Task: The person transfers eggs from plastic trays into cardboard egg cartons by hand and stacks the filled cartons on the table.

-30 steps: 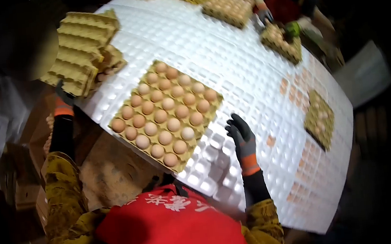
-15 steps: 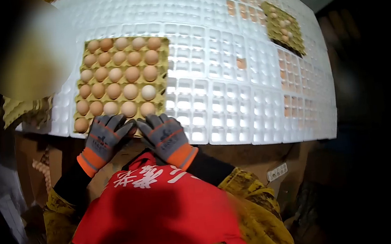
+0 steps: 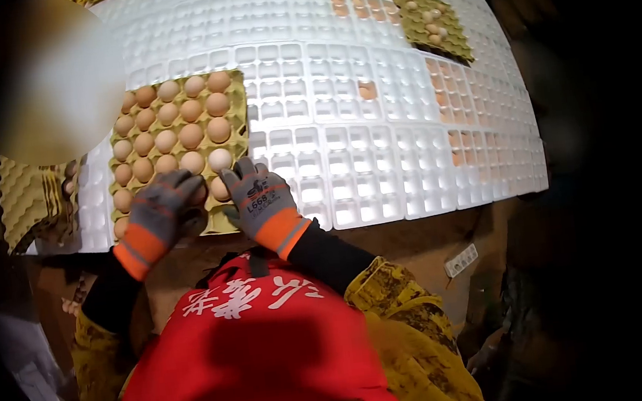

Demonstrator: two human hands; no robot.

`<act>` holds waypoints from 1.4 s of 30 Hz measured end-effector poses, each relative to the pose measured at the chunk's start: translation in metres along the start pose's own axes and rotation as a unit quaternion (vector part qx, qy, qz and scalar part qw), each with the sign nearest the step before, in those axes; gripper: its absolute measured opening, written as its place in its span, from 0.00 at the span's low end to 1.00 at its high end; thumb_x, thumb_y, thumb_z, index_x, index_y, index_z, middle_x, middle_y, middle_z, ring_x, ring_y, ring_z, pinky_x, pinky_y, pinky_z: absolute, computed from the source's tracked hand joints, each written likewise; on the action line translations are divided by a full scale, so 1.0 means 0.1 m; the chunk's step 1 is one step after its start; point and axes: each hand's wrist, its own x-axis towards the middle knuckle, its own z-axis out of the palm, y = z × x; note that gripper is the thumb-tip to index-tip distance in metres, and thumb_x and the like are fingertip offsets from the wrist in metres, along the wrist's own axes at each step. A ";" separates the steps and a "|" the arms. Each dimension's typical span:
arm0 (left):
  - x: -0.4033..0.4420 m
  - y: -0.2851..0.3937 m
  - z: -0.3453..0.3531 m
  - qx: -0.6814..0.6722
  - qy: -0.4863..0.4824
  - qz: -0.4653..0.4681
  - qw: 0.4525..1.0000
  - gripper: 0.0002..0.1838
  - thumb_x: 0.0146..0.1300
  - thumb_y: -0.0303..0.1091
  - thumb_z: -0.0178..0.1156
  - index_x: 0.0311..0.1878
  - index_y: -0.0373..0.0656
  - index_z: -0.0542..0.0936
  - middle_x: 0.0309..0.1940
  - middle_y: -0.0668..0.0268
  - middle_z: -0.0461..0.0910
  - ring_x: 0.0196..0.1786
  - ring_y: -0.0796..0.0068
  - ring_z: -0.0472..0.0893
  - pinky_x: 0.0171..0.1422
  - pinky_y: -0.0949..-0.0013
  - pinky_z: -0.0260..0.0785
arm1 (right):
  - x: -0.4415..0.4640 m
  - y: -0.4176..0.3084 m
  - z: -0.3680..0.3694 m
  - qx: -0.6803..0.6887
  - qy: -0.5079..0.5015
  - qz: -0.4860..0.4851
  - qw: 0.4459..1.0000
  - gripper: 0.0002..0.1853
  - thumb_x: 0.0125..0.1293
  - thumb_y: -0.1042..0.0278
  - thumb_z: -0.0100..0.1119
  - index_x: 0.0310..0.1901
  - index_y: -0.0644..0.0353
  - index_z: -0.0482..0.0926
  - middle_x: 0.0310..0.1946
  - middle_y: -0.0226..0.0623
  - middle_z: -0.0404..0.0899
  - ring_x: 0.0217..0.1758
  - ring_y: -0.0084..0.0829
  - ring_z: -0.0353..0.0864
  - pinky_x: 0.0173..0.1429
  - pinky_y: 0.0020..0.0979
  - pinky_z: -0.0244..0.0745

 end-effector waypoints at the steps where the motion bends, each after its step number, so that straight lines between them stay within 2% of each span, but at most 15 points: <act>1: 0.05 0.04 0.19 0.033 -0.033 -0.024 0.999 0.14 0.60 0.38 0.66 0.49 0.47 0.80 0.45 0.61 0.79 0.46 0.59 0.81 0.49 0.63 0.76 | 0.03 0.01 0.04 0.002 -0.012 0.005 1.000 0.30 0.56 0.52 0.74 0.60 0.49 0.78 0.47 0.45 0.77 0.46 0.47 0.82 0.50 0.44 0.79; 4: 0.14 0.04 0.08 -0.035 -0.074 -0.087 0.993 0.17 0.57 0.37 0.69 0.49 0.46 0.79 0.44 0.62 0.79 0.44 0.58 0.81 0.47 0.61 0.77 | 0.04 0.24 0.16 0.212 -0.017 0.035 0.977 0.28 0.59 0.59 0.69 0.61 0.54 0.76 0.54 0.40 0.77 0.43 0.38 0.83 0.43 0.37 0.82; 6: 0.03 -0.13 0.00 -0.189 -0.018 -0.137 0.972 0.19 0.57 0.38 0.69 0.50 0.46 0.78 0.45 0.63 0.79 0.44 0.61 0.81 0.49 0.64 0.77 | -0.02 0.46 0.08 0.554 -0.049 0.119 0.822 0.26 0.62 0.68 0.63 0.63 0.57 0.73 0.56 0.38 0.75 0.42 0.31 0.83 0.41 0.33 0.82; 8: -0.07 -0.32 -0.19 -0.560 -0.040 -0.263 0.785 0.27 0.66 0.40 0.63 0.66 0.44 0.72 0.56 0.62 0.79 0.52 0.69 0.81 0.58 0.64 0.75 | -0.02 0.50 -0.22 0.698 -0.030 0.157 0.698 0.28 0.61 0.75 0.59 0.65 0.58 0.72 0.57 0.36 0.75 0.39 0.26 0.82 0.37 0.28 0.82; 10: -0.20 -0.39 -0.30 -0.767 0.015 -0.273 0.581 0.30 0.72 0.43 0.54 0.74 0.45 0.65 0.60 0.60 0.78 0.54 0.67 0.80 0.60 0.63 0.75 | 0.09 0.56 -0.30 0.643 -0.055 0.148 0.749 0.28 0.59 0.73 0.64 0.63 0.59 0.74 0.57 0.41 0.76 0.41 0.31 0.84 0.39 0.33 0.83; 12: -0.13 -0.41 -0.29 -0.771 0.076 -0.236 0.586 0.28 0.74 0.43 0.52 0.74 0.42 0.66 0.65 0.61 0.74 0.61 0.66 0.78 0.66 0.61 0.71 | 0.35 0.43 -0.15 0.242 0.074 -0.088 0.963 0.29 0.55 0.70 0.71 0.60 0.58 0.76 0.60 0.46 0.76 0.42 0.38 0.85 0.43 0.42 0.82; 15: 0.10 -0.53 -0.14 -0.237 0.045 -0.155 0.958 0.28 0.57 0.30 0.71 0.63 0.45 0.79 0.63 0.56 0.73 0.64 0.56 0.77 0.66 0.59 0.72 | 0.59 0.25 0.08 -0.055 0.005 -0.068 0.996 0.27 0.51 0.56 0.74 0.52 0.55 0.80 0.61 0.49 0.75 0.46 0.48 0.84 0.50 0.49 0.79; 16: 0.11 -0.45 -0.04 -0.059 0.053 -0.155 0.985 0.30 0.52 0.33 0.72 0.62 0.50 0.79 0.63 0.53 0.72 0.63 0.49 0.76 0.63 0.56 0.73 | 0.68 0.25 0.22 -0.107 -0.080 -0.017 0.991 0.27 0.50 0.49 0.75 0.49 0.54 0.79 0.61 0.47 0.74 0.49 0.49 0.82 0.52 0.49 0.78; 18: 0.27 -0.35 0.06 0.070 0.019 -0.099 0.992 0.29 0.47 0.34 0.73 0.57 0.52 0.81 0.62 0.52 0.72 0.57 0.45 0.77 0.57 0.54 0.74 | 0.61 0.38 0.32 -0.130 0.094 -0.100 0.982 0.28 0.53 0.45 0.71 0.50 0.55 0.80 0.60 0.45 0.75 0.50 0.50 0.82 0.54 0.49 0.78; 21: 0.45 -0.22 0.00 0.077 -0.053 -0.117 0.989 0.26 0.44 0.33 0.73 0.52 0.53 0.83 0.60 0.53 0.73 0.54 0.45 0.78 0.54 0.52 0.75 | 0.31 0.58 -0.16 0.262 0.064 -0.028 0.963 0.25 0.56 0.52 0.73 0.52 0.56 0.82 0.56 0.44 0.78 0.49 0.45 0.83 0.53 0.43 0.80; 24: 0.59 -0.05 -0.16 0.073 -0.097 -0.131 0.984 0.23 0.45 0.31 0.71 0.49 0.47 0.83 0.58 0.53 0.74 0.54 0.45 0.78 0.53 0.52 0.75 | -0.19 1.13 -0.39 0.657 -0.028 0.170 0.734 0.27 0.58 0.54 0.76 0.56 0.58 0.82 0.43 0.35 0.83 0.35 0.24 0.83 0.35 0.30 0.80; 26: 0.62 0.01 0.05 0.108 -0.054 -0.144 0.982 0.20 0.46 0.31 0.70 0.47 0.45 0.82 0.55 0.52 0.75 0.53 0.44 0.78 0.52 0.51 0.75 | -0.70 1.64 -0.48 0.668 0.007 0.226 0.709 0.28 0.60 0.56 0.75 0.59 0.59 0.80 0.41 0.31 0.84 0.31 0.18 0.81 0.29 0.23 0.77; 32: 0.50 -0.03 -0.03 0.015 0.022 -0.235 0.972 0.24 0.56 0.27 0.71 0.58 0.42 0.80 0.64 0.57 0.73 0.65 0.56 0.76 0.66 0.60 0.72 | -2.89 3.63 -1.04 0.508 0.206 0.407 0.730 0.25 0.57 0.64 0.79 0.54 0.61 0.82 0.50 0.36 0.82 0.46 0.27 0.83 0.49 0.34 0.83; 37: 1.76 2.38 0.99 -0.252 0.055 -0.121 0.959 0.26 0.54 0.25 0.74 0.59 0.39 0.80 0.60 0.57 0.74 0.60 0.64 0.78 0.61 0.64 0.75 | -3.91 4.79 -1.49 0.135 0.294 0.329 0.887 0.21 0.55 0.65 0.78 0.50 0.61 0.83 0.49 0.42 0.78 0.54 0.41 0.80 0.55 0.40 0.79; 42: 3.01 4.64 1.95 -0.340 -0.063 -0.041 0.937 0.26 0.49 0.38 0.78 0.53 0.46 0.84 0.55 0.53 0.77 0.51 0.54 0.84 0.53 0.62 0.78 | -3.87 5.41 -1.57 0.001 0.220 0.340 0.914 0.27 0.53 0.58 0.80 0.54 0.53 0.83 0.61 0.43 0.71 0.61 0.46 0.76 0.62 0.45 0.77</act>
